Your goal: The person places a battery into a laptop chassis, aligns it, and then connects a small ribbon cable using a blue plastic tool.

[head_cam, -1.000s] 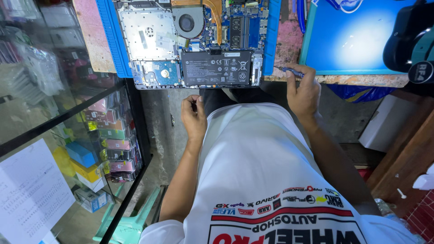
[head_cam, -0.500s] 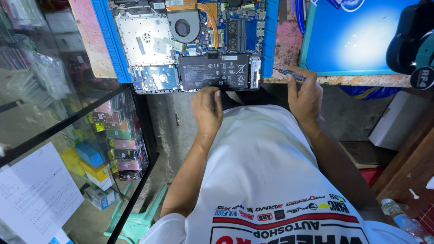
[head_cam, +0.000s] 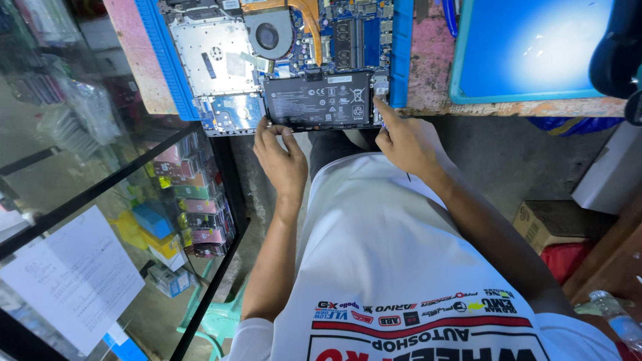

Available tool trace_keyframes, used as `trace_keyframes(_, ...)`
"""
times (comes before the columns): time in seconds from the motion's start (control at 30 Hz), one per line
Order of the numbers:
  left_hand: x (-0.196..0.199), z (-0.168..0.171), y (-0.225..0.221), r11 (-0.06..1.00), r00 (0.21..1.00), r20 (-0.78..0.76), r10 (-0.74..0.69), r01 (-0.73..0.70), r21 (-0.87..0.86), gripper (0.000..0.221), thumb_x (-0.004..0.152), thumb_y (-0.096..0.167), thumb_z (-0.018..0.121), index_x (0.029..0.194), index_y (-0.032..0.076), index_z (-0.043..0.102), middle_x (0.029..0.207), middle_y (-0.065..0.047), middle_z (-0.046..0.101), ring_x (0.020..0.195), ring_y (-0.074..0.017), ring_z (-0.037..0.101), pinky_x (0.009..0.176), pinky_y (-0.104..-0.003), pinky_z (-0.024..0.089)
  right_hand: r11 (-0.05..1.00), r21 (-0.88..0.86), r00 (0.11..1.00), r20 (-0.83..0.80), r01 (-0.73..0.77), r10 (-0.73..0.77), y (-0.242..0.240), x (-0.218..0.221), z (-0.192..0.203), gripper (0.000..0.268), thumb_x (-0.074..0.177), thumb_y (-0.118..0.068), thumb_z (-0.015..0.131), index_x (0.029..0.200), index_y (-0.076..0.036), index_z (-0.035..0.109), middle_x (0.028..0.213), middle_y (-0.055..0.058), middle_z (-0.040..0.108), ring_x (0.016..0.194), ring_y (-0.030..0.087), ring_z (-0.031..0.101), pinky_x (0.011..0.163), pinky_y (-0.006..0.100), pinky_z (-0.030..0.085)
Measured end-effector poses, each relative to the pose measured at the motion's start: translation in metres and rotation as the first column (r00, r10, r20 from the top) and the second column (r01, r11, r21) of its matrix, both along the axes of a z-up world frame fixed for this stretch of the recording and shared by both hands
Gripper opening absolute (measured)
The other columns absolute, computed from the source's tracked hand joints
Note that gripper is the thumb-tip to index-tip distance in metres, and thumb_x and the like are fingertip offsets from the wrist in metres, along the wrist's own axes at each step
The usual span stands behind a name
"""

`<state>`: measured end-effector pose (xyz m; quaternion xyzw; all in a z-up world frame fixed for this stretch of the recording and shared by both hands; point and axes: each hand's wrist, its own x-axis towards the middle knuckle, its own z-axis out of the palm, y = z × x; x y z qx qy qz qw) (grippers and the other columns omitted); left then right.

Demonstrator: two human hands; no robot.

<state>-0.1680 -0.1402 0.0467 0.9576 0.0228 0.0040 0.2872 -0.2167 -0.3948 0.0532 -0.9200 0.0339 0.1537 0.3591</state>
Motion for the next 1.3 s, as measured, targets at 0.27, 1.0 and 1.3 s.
trace_keyframes(0.27,-0.002,-0.004,0.004,0.985,1.000,0.003,0.017,-0.017,-0.173,0.013,0.103,0.011,0.061,0.109,-0.001,0.059,0.133,-0.027,0.056,0.122,-0.0435,0.057,0.106,-0.047,0.045,1.000,0.023,1.000,0.010,-0.002,0.002,0.003,-0.004,-0.007,0.065,0.090,-0.012,0.065,0.152,-0.005,0.048,0.071,0.023,0.066,0.062,0.043,0.066,0.060,0.053,0.052)
trace_keyframes(1.0,0.001,-0.025,0.039,0.724,0.948,-0.279,0.151,-0.298,-0.622,0.018,0.108,0.016,0.056,0.115,0.001,0.058,0.091,0.000,0.064,0.070,-0.0031,0.046,0.062,-0.020,0.042,0.948,0.108,0.792,0.526,0.300,-0.310,-0.038,-0.005,0.028,0.013,0.116,-0.001,0.058,0.129,0.002,0.057,0.127,0.023,0.070,0.114,0.034,0.073,0.093,0.041,0.062)
trace_keyframes(1.3,-0.004,-0.031,0.055,0.810,0.959,-0.233,0.161,-0.263,-0.523,0.015,0.104,0.012,0.065,0.112,0.000,0.069,0.089,0.001,0.063,0.073,-0.0042,0.047,0.064,-0.020,0.041,0.954,0.030,0.849,0.447,0.299,-0.281,-0.036,-0.014,0.014,0.020,0.110,0.001,0.058,0.130,0.002,0.053,0.129,0.022,0.069,0.116,0.042,0.070,0.097,0.046,0.057)
